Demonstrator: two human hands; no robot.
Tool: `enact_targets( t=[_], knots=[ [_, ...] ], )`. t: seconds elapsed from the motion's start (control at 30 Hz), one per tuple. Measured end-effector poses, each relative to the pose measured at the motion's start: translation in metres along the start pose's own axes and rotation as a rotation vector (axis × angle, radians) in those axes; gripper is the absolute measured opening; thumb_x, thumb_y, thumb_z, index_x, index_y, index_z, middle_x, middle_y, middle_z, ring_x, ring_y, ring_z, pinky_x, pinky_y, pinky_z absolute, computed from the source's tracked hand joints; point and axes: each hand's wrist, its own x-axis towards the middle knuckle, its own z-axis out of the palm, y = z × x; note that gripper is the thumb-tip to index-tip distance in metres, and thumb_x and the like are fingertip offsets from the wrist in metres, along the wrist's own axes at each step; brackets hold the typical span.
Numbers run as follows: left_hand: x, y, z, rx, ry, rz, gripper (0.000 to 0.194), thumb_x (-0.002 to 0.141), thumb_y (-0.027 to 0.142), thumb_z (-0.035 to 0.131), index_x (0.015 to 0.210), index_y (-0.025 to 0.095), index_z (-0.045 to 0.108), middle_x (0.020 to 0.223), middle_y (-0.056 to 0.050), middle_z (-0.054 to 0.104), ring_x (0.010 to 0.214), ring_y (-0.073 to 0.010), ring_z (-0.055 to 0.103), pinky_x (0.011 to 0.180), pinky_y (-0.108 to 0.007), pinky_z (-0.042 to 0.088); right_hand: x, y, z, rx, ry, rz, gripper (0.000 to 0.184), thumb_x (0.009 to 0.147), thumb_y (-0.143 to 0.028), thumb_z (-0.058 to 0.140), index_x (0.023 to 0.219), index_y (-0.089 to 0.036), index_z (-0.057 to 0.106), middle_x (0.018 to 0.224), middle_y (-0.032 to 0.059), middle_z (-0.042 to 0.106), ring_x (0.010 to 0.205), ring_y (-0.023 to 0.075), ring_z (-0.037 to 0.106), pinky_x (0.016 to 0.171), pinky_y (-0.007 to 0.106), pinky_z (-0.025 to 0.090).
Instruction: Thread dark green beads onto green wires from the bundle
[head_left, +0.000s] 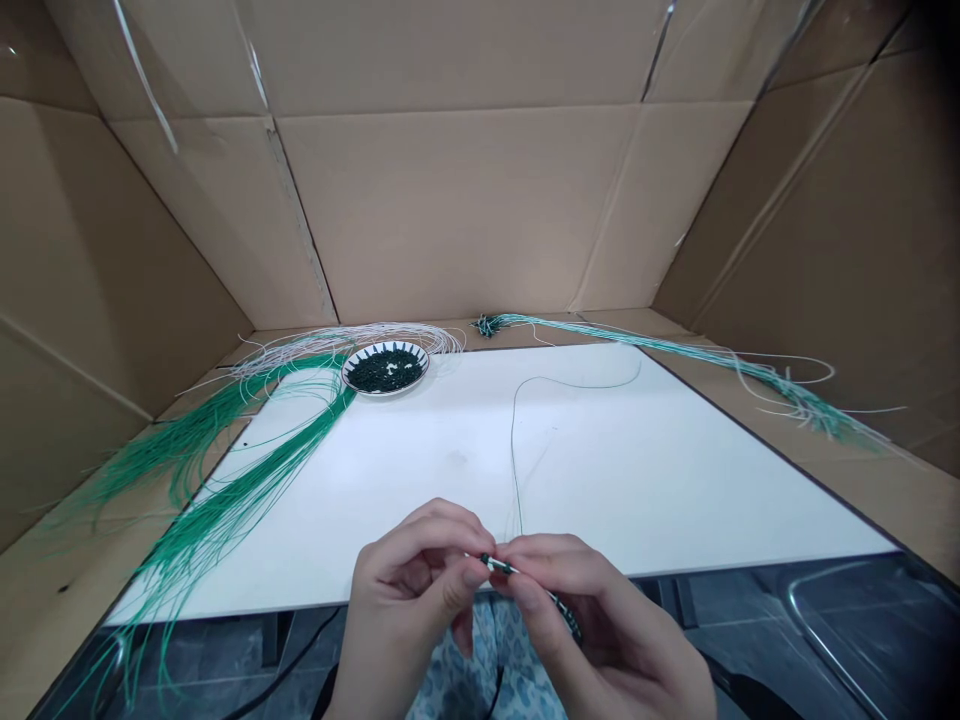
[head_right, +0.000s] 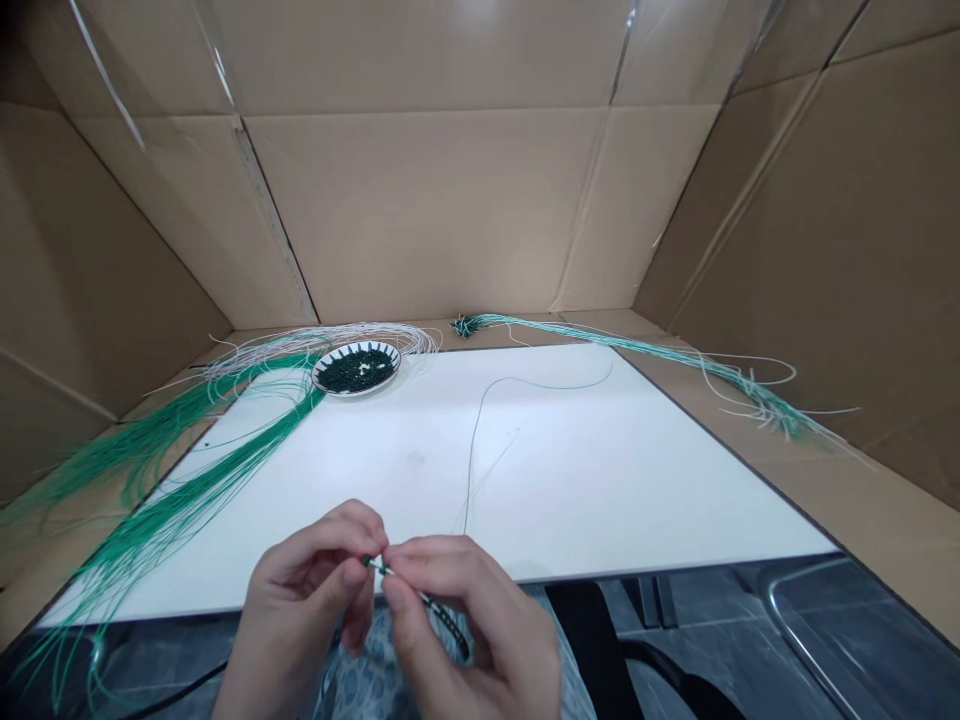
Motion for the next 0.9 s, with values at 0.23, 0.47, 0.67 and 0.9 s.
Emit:
enact_targets(
  t=[0.23,0.47,0.67,0.9],
  knots=[
    [0.0008,-0.0011,-0.0010,0.002,-0.008,0.009,0.006,0.089,0.030,0.080,0.091,0.030,0.085,0.090,0.000,0.067,0.045,0.0008,0.054,0.043,-0.008,0.047,0.0026,-0.0023,-0.0005,-0.027,0.016,-0.009,0.021,0.086,-0.005,0.074,0.085,-0.025,0.079,0.084,0.0004,0.082,0.078,0.0148,0.076,0.071,0.017,0.060],
    [0.0006,0.0028,0.0015,0.022,0.013,-0.015,0.005,0.088,0.032,0.081,0.088,0.031,0.086,0.089,-0.001,0.068,0.045,-0.0003,0.053,0.042,-0.009,0.047,0.0037,-0.0047,-0.0011,-0.046,0.024,0.009,0.018,0.087,-0.008,0.075,0.083,-0.025,0.080,0.082,0.0028,0.081,0.076,0.0179,0.076,0.068,0.020,0.062],
    [0.0007,0.0018,0.0003,0.029,0.028,0.003,0.007,0.089,0.033,0.081,0.088,0.030,0.086,0.089,-0.001,0.068,0.044,-0.0001,0.053,0.041,-0.009,0.047,0.0052,-0.0059,-0.0021,-0.022,-0.005,0.010,0.019,0.087,-0.007,0.075,0.084,-0.026,0.080,0.083,0.0010,0.081,0.076,0.0151,0.076,0.070,0.016,0.061],
    [0.0002,0.0044,0.0047,0.006,0.035,0.006,0.007,0.087,0.036,0.082,0.086,0.031,0.087,0.086,-0.001,0.069,0.041,0.0006,0.051,0.040,-0.010,0.044,0.0027,-0.0043,-0.0028,-0.015,-0.001,-0.003,0.015,0.087,-0.010,0.077,0.084,-0.024,0.080,0.082,0.0035,0.082,0.075,0.0182,0.078,0.067,0.020,0.063]
  ],
)
